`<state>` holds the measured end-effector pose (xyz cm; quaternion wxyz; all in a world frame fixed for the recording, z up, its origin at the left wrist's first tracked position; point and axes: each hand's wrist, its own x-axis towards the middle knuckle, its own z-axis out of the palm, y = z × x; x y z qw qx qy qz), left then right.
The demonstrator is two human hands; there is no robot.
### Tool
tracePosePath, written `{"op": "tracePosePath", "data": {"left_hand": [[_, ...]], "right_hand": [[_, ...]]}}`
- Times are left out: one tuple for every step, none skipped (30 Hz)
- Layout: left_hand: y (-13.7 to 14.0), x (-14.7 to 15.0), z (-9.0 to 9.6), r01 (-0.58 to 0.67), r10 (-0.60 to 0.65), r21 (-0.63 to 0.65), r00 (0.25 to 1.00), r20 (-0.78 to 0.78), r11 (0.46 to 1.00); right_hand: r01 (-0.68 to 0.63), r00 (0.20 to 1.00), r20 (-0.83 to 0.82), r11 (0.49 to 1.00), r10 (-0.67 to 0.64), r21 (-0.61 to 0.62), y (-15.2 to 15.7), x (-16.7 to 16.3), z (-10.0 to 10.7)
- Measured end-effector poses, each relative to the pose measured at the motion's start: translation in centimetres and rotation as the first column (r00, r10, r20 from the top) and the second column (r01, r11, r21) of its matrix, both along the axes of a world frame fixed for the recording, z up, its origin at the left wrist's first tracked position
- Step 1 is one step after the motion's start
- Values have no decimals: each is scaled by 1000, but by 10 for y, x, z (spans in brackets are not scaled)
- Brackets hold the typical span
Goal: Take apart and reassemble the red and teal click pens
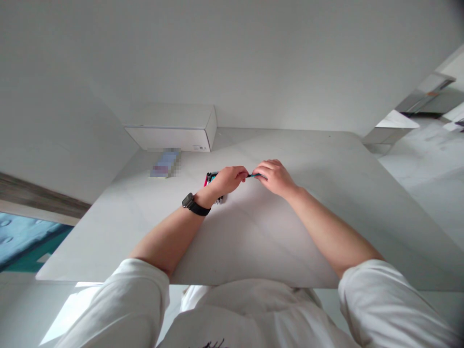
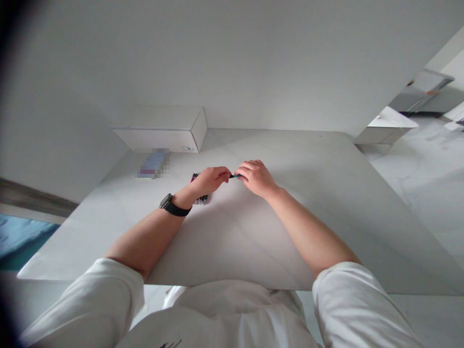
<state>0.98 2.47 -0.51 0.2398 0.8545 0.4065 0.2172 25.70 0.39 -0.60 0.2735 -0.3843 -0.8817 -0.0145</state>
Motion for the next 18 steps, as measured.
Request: {"op": "tracePosePath", "data": {"left_hand": [[1, 0, 0, 4, -4, -21, 1000, 0, 1000], [2, 0, -1, 7, -7, -37, 1000, -3, 999], [2, 0, -2, 10, -11, -46, 1000, -6, 999], [2, 0, -2, 10, -10, -46, 1000, -9, 999], [2, 1, -3, 4, -5, -35, 1000, -11, 999], [2, 1, -3, -2, 1, -18, 1000, -14, 1000], [1, 2, -3, -9, 9, 7, 1000, -16, 1000], [1, 2, -3, -13, 14, 35, 1000, -15, 999], [0, 2, -2, -15, 16, 65, 1000, -12, 998], [-1, 3, -2, -11, 12, 95, 1000, -5, 995], [-2, 3, -1, -1, 1, 124, 1000, 5, 992], [-2, 2, -1, 11, -14, 148, 1000, 15, 989], [-3, 2, 0, 23, -28, 167, 999, 26, 986], [-3, 2, 0, 34, -41, 179, 999, 34, 983], [-3, 1, 0, 40, -48, 185, 998, 41, 982], [-3, 0, 0, 39, -48, 185, 998, 48, 982], [-3, 0, 0, 29, -40, 185, 998, 55, 982], [-2, -1, 1, 15, -26, 188, 998, 58, 982]], "right_hand": [[-5, 1000, 6, 1000, 4, 4, 0, 0, 0], [-8, 1000, 11, 1000, 8, 1, 0, 0, 0], [-10, 1000, 11, 1000, 10, -9, 1, 0, -1], [-11, 1000, 4, 1000, 11, -27, 1, 0, -2], [-10, 1000, -13, 999, 9, -52, 2, 0, -2], [-9, 999, -40, 996, 6, -85, 2, 0, -3], [-8, 997, -73, 992, -2, -124, 2, 0, -4], [-5, 994, -108, 986, -13, -167, 3, -1, -5], [-3, 990, -141, 977, -28, -211, 3, -1, -6], [0, 985, -167, 966, -45, -258, 2, -2, -7], [3, 981, -186, 952, -62, -306, 2, -2, -7], [3, 977, -199, 935, -78, -354, 2, -2, -7], [1, 974, -209, 918, -91, -397, 2, -2, -7], [-3, 971, -218, 903, -101, -430, 2, -2, -7], [-8, 968, -227, 892, -107, -451, 2, -2, -7], [-13, 965, -237, 888, -109, -459, 2, -2, -7], [-18, 962, -249, 890, -108, -456, 3, -2, -7], [-22, 959, -262, 895, -106, -445, 3, -1, -7]]}}
